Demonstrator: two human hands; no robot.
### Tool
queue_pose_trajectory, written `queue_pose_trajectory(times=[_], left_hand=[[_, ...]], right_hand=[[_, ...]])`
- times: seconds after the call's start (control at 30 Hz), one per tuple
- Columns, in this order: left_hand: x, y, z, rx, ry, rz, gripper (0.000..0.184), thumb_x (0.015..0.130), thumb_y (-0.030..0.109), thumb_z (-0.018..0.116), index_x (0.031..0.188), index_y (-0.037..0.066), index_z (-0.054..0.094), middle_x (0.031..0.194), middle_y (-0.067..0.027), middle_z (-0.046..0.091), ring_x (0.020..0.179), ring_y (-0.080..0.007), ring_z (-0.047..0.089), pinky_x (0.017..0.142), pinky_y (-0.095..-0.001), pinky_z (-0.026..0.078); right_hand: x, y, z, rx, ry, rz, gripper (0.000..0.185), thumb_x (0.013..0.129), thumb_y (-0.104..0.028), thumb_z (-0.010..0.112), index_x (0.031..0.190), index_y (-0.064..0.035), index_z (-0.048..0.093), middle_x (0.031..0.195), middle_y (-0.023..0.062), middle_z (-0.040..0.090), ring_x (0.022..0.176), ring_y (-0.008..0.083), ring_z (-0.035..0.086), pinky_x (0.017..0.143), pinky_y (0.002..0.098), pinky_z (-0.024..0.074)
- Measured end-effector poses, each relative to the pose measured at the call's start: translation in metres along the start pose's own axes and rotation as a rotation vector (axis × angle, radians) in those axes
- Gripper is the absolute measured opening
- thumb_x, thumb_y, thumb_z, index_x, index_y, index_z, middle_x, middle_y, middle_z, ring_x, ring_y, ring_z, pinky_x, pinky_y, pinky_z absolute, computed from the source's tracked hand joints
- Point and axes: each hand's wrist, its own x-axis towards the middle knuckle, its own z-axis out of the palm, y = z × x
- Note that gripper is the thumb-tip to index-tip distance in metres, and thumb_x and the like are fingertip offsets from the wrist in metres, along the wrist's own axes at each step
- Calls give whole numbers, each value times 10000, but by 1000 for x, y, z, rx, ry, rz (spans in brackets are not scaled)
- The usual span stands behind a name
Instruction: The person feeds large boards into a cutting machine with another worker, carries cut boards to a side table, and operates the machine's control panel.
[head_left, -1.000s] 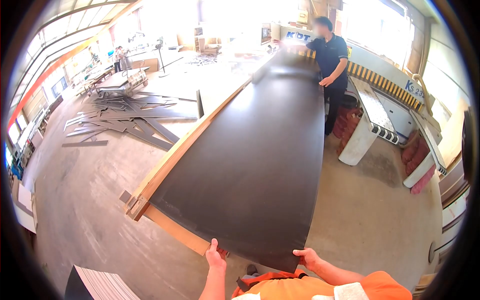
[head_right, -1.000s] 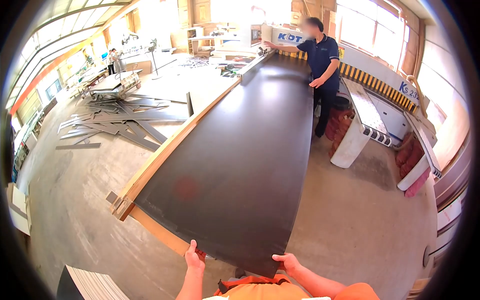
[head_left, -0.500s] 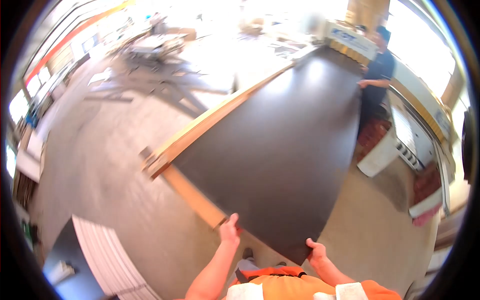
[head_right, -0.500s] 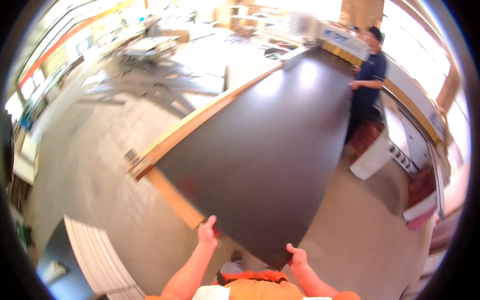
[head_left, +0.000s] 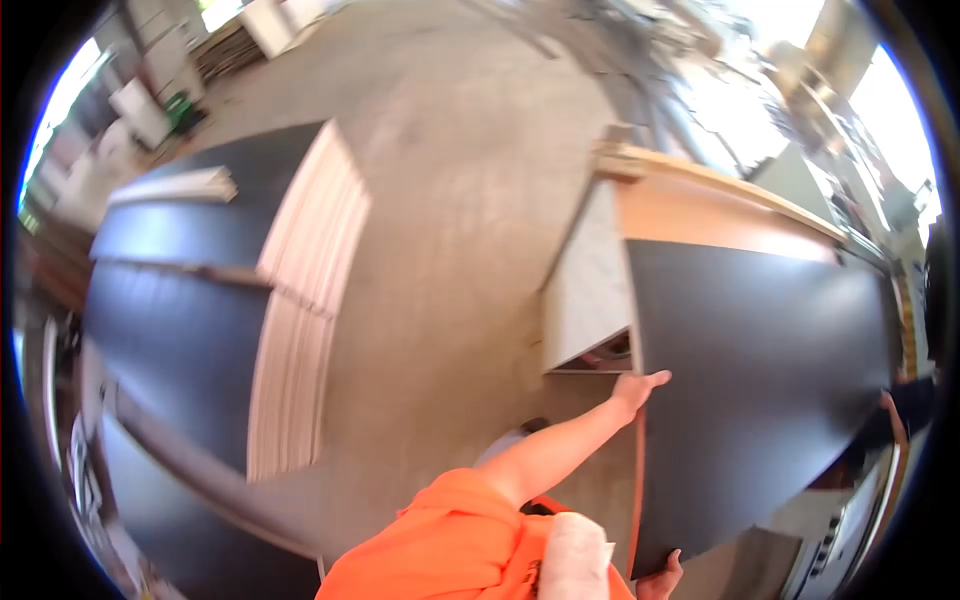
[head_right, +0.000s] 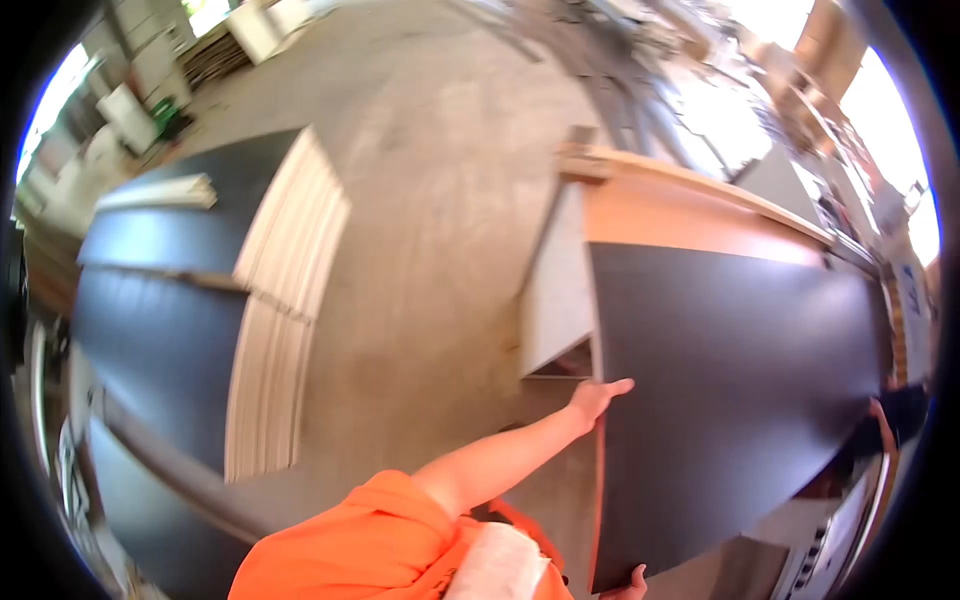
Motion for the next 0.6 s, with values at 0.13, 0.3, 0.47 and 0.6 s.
queue_pose_trajectory(times=[0.13, 0.3, 0.47, 0.6], left_hand=[[-72, 31, -50, -49, -2, 4, 396, 844, 164, 762, 1125, -96, 661, 1082, -152, 698, 985, -241, 672, 849, -377, 555], [-174, 64, -147, -95, 114, 194, 409, 831, 130, 727, 1152, -104, 631, 1091, -184, 677, 947, -257, 679, 818, -377, 562], [-268, 110, -267, -120, 167, 126, 412, 778, 97, 731, 1116, -114, 625, 1080, -208, 665, 978, -280, 666, 818, -394, 554], [-364, 126, -363, -88, 158, 79, 365, 753, 62, 742, 1056, -116, 643, 1024, -207, 679, 909, -283, 678, 749, -408, 560]], right_hand=[[-43, 56, 0, -149, -53, 104, 495, 985, -417, 593, 1283, -22, 611, 1237, 122, 669, 1120, 314, 620, 979, 449, 493], [-137, 138, 12, -288, -108, 182, 516, 984, -425, 593, 1303, -20, 596, 1261, 121, 657, 1141, 318, 610, 996, 452, 483], [-239, 250, 14, -363, -100, 178, 538, 982, -434, 593, 1323, -18, 581, 1285, 120, 645, 1161, 322, 599, 1013, 455, 473], [-339, 363, 32, -332, -52, 151, 556, 981, -440, 593, 1339, -16, 569, 1304, 120, 635, 1177, 325, 590, 1027, 458, 465]])
